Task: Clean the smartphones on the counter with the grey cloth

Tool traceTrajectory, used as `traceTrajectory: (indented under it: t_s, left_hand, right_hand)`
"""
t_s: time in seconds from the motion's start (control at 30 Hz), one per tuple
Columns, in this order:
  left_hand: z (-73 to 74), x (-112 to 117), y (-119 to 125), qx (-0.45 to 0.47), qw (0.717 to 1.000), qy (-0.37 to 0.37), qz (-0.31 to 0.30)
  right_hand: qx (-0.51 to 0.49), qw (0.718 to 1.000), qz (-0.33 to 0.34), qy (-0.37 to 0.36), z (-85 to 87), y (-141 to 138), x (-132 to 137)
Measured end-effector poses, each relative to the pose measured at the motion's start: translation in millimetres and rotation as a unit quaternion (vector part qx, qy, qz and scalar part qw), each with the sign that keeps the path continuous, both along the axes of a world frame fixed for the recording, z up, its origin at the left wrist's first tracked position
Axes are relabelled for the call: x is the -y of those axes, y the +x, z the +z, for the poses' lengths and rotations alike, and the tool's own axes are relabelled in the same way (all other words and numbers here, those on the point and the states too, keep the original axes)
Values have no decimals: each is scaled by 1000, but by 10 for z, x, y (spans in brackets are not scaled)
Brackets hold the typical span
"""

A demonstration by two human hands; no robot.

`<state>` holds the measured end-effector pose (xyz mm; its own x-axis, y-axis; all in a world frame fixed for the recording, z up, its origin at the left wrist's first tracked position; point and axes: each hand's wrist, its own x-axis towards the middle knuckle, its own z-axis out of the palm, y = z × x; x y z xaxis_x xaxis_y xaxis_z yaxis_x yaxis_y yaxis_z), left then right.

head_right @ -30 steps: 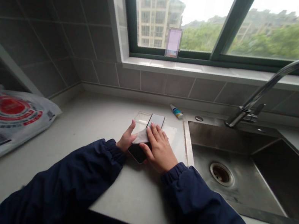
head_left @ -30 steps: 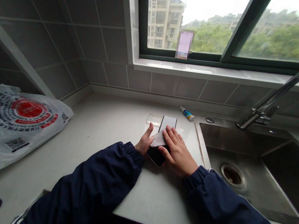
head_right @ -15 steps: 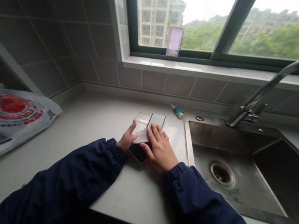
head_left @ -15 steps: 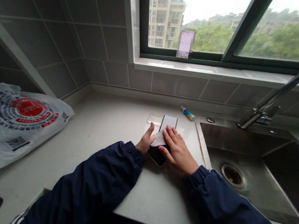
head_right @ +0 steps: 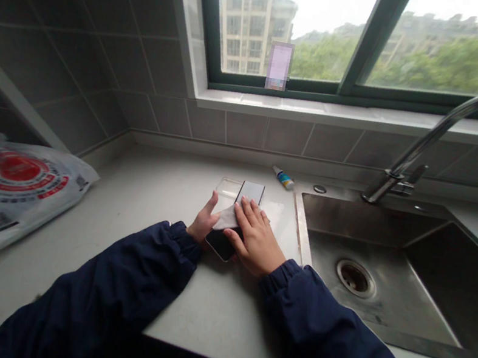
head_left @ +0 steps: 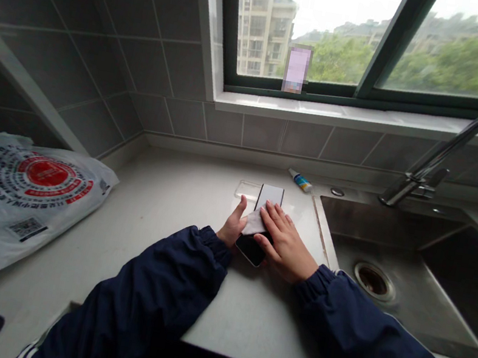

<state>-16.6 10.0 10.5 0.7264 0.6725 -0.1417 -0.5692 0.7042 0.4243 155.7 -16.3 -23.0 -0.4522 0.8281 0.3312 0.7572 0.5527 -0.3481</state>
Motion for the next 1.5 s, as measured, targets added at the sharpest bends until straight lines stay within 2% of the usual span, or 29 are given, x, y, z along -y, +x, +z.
traceTrajectory:
  t_s: [0.27,0.57,0.87,1.5]
  left_hand:
    - [24,6,1,-6,1000,-5,3]
    - [-71,-25,-9,-3,1000,7,8]
    - [-61,-25,2,-3,999,-25,24]
    - [-77,-12,10,-11,999,3,31]
  right_hand:
    - [-1,1000,3,-3,4,5,-5]
    - [-5,1000,5,0,-18,10,-10]
    - [-3,1000,4,-8,-8,7,-9]
    - [-5,1000,4,-7,-17,8,-8]
